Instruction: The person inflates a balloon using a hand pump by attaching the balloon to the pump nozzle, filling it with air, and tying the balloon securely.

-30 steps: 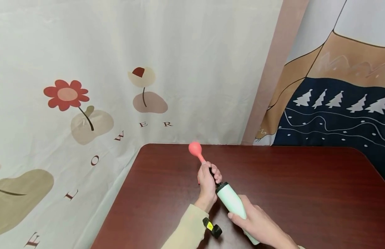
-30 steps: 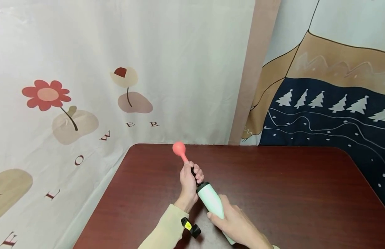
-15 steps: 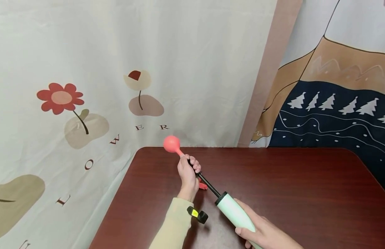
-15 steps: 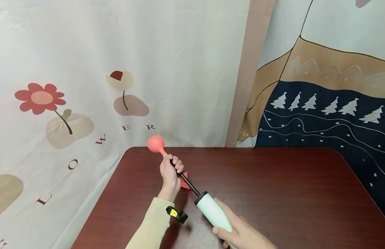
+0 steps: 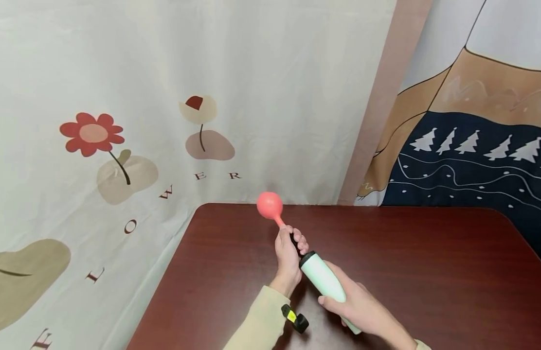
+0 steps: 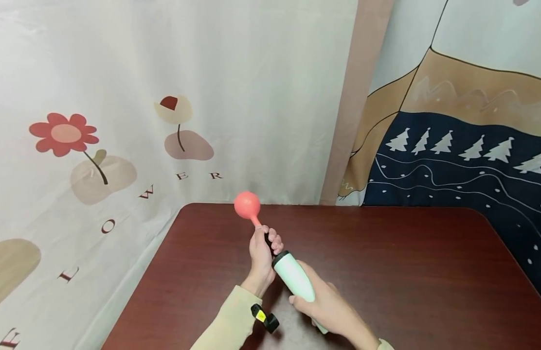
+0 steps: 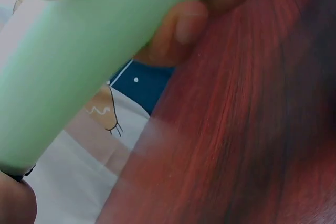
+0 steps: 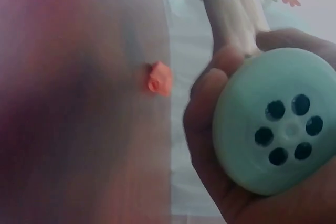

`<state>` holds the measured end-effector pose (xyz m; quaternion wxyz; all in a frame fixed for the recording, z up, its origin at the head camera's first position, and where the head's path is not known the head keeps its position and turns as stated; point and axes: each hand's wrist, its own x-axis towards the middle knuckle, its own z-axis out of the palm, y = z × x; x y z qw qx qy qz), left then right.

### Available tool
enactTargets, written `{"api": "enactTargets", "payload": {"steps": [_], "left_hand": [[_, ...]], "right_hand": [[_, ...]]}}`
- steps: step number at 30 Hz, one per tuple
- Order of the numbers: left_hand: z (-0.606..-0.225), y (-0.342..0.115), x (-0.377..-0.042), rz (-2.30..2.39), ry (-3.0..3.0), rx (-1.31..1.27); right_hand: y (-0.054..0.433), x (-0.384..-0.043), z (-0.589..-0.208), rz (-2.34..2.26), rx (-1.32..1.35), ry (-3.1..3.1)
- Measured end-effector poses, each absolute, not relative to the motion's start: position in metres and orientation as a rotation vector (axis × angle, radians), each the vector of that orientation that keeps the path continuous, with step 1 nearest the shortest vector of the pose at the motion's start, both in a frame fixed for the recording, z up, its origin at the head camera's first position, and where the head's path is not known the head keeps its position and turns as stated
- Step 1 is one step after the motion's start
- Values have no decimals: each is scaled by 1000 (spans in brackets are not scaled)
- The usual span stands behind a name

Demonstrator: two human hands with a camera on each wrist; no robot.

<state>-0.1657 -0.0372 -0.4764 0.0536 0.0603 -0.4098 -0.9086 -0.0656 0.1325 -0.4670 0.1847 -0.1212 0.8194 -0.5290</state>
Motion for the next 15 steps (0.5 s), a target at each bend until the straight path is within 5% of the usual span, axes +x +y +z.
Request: {"api": "enactTargets", "payload": {"steps": [15], "left_hand": [[-460, -68, -184, -2694, -1132, 186]], "right_hand": [[144, -49, -463, -1411, -333, 2260]]}}
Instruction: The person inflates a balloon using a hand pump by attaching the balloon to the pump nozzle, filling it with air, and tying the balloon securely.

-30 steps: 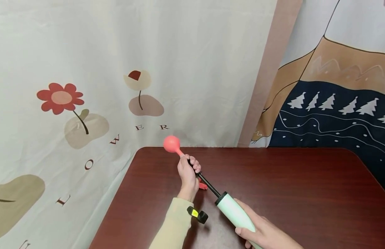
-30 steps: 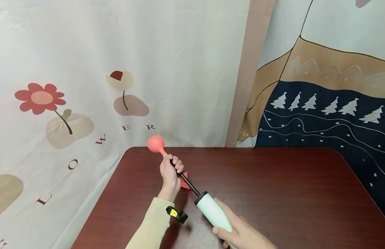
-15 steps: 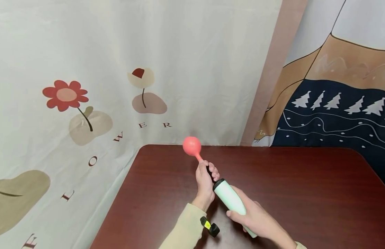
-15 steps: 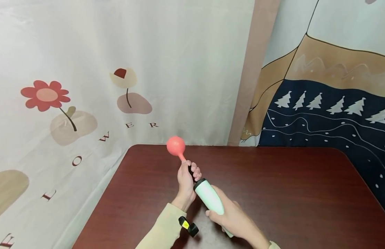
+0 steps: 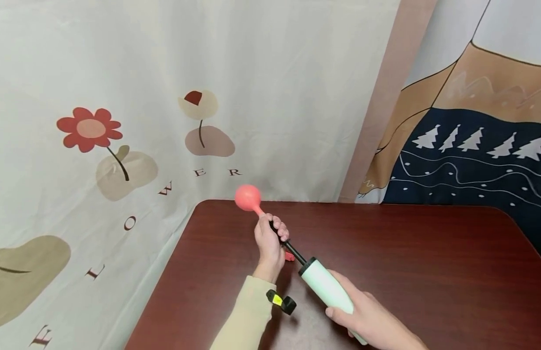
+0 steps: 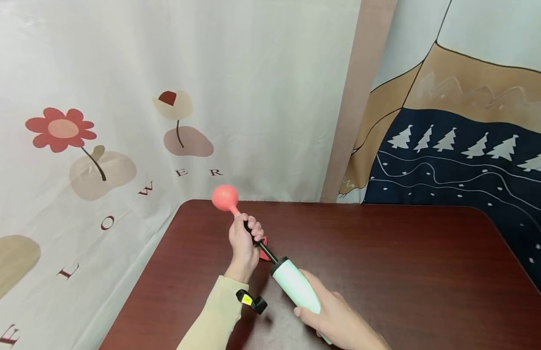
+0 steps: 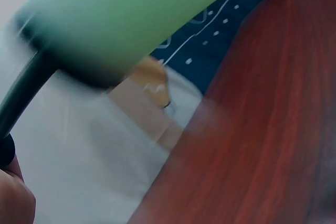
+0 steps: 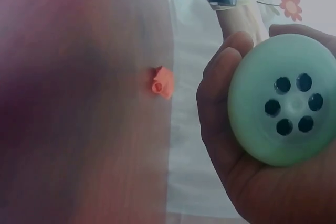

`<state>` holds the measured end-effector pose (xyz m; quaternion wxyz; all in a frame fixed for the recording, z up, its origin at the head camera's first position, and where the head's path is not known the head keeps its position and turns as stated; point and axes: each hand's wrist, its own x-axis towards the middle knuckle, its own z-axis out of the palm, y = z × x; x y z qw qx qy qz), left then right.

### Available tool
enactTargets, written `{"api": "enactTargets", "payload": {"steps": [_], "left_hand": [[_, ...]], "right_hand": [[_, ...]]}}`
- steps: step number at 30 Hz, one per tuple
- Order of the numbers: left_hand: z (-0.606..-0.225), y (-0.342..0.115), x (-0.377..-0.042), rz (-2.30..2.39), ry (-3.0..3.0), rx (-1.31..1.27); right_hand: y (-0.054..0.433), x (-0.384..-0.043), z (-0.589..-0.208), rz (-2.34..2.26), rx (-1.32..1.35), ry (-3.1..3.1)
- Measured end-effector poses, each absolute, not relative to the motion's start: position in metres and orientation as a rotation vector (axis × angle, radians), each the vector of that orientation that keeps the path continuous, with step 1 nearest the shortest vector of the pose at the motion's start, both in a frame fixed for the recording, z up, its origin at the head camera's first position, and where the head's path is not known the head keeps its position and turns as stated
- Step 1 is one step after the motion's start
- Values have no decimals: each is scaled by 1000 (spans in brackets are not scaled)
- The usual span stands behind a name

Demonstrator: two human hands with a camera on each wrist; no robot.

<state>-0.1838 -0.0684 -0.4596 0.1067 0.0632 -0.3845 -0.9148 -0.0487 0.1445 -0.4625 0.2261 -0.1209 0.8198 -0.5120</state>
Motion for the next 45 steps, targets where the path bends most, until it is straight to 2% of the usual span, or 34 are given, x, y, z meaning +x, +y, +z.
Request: {"api": "enactTargets", "payload": {"steps": [7, 18, 25, 33, 41, 45], "left_hand": [[-470, -65, -189, -2710, -1115, 269], [-487, -32, -164, -2789, -1269, 213], [-476, -42, -175, -2691, -1399, 192], [-468, -70, -192, -2640, -1292, 270], [-469, -61, -180, -2592, -1411, 175], [-474, -47, -169, -2607, -1463, 166]], "right_hand": [[155, -43, -466, -1360, -368, 2275], [136, -58, -471, -1325, -415, 2576], [132, -55, -479, -1423, -390, 2469], [148, -44, -476, -1272, -353, 2387], [153, -40, -475, -1206, -463, 2462], [141, -44, -473, -1174, -398, 2554]]}}
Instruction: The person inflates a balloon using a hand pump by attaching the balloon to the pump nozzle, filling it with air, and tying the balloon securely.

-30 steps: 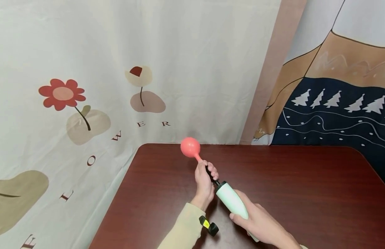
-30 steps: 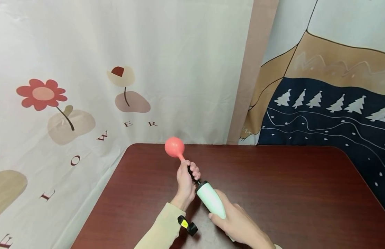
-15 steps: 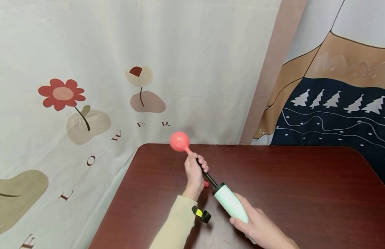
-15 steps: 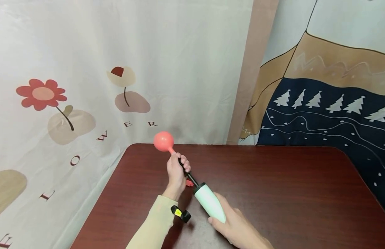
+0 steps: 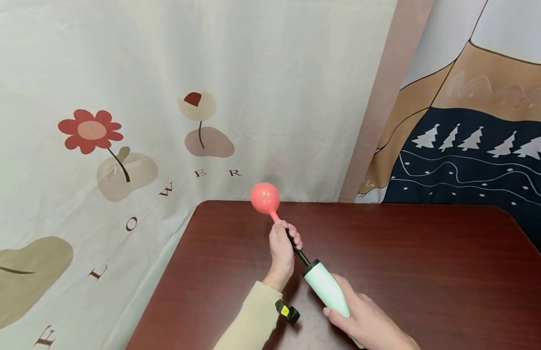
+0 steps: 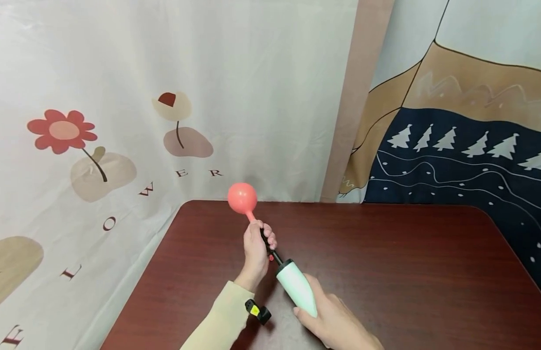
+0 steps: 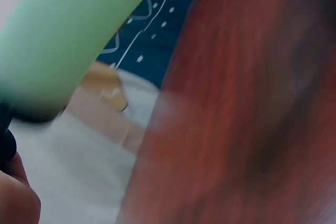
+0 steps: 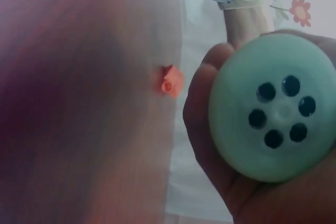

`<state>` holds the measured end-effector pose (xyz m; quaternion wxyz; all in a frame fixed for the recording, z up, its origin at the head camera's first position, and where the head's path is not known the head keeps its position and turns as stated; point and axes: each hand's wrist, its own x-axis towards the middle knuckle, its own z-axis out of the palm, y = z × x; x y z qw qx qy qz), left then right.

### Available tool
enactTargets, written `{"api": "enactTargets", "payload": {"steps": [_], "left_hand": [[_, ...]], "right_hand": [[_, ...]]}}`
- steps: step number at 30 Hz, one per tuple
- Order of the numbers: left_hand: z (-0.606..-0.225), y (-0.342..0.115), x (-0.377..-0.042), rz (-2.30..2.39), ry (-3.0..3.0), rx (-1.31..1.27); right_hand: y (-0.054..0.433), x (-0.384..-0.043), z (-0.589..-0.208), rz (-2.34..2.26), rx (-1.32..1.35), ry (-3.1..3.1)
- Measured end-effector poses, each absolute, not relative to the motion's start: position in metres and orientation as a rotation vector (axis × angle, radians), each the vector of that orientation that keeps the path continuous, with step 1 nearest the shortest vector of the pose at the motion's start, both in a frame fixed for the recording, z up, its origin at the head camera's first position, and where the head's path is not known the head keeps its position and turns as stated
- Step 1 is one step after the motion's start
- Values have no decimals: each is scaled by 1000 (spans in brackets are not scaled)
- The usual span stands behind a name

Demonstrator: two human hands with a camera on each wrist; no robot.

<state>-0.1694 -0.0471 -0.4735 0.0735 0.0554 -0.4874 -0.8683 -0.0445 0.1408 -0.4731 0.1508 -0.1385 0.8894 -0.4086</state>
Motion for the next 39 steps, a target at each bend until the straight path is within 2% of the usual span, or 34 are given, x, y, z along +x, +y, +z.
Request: {"api": "enactTargets", "payload": {"steps": [7, 13, 22, 39], "left_hand": [[-481, -39, -156, -2628, -1501, 188], [-476, -49, -167, -2664, -1461, 186], [-472, -72, -186, -2659, -1303, 238], [-482, -46, -156, -2689, -1443, 229]], "right_hand": [[127, -48, -478, -1227, -466, 2718], [125, -47, -475, -1251, -362, 2583], [147, -36, -475, -1224, -429, 2442], [126, -50, -473, -1206, -458, 2606]]}}
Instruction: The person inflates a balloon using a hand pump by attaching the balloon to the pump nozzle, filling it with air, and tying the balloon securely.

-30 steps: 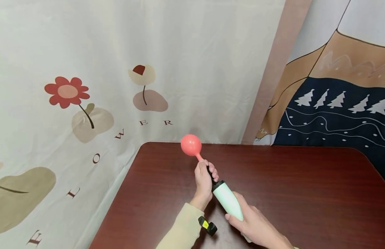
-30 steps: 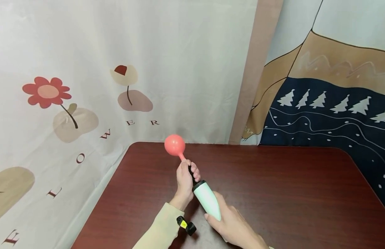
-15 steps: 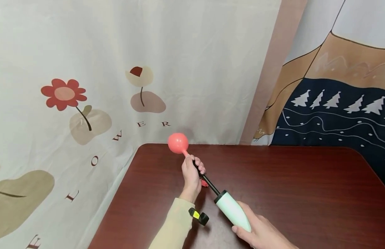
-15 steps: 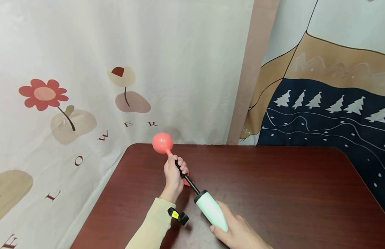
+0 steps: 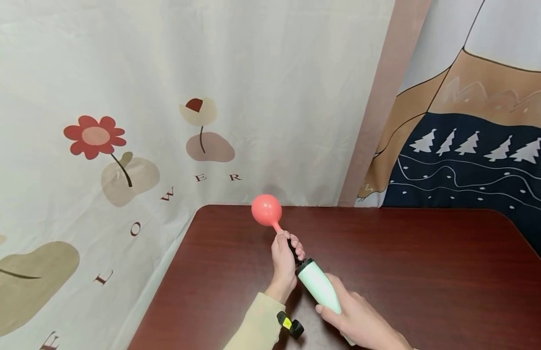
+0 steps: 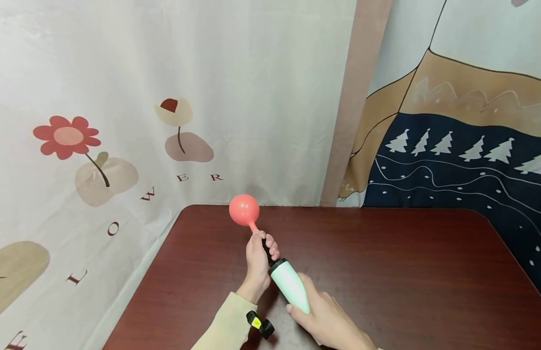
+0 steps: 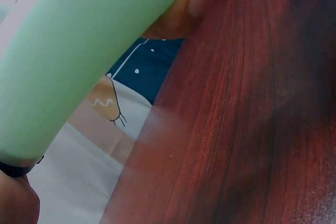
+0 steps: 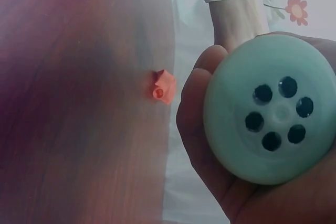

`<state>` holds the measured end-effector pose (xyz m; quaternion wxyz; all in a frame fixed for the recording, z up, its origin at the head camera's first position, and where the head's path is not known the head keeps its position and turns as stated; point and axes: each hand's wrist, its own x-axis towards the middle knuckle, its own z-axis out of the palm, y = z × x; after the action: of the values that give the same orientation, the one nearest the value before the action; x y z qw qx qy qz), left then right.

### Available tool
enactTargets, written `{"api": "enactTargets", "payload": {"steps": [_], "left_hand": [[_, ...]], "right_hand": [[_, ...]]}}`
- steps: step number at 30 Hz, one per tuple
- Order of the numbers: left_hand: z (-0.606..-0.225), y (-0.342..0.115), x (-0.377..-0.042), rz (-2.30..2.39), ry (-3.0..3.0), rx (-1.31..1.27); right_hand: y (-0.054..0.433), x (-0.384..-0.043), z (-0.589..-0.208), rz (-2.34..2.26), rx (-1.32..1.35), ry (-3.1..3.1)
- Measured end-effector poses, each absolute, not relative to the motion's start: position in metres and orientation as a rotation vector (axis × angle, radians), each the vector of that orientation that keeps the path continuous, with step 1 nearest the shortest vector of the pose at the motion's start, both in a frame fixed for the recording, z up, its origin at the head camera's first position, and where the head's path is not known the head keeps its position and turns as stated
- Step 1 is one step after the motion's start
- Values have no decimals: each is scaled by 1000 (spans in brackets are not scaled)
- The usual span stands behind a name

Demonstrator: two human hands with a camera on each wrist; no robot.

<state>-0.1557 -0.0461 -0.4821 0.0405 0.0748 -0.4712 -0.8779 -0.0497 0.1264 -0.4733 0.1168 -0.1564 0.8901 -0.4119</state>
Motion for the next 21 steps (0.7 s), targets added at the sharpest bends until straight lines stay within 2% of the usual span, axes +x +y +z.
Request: {"api": "enactTargets", "payload": {"steps": [9, 16, 21], "left_hand": [[-480, -43, -156, -2688, -1452, 221], [-472, -56, -177, -2682, -1380, 169], [-470, -76, -192, -2652, -1281, 214]], "right_hand": [[124, -51, -473, -1214, -452, 2674], [124, -50, -473, -1261, -436, 2654], [141, -43, -474, -1227, -477, 2535]]}}
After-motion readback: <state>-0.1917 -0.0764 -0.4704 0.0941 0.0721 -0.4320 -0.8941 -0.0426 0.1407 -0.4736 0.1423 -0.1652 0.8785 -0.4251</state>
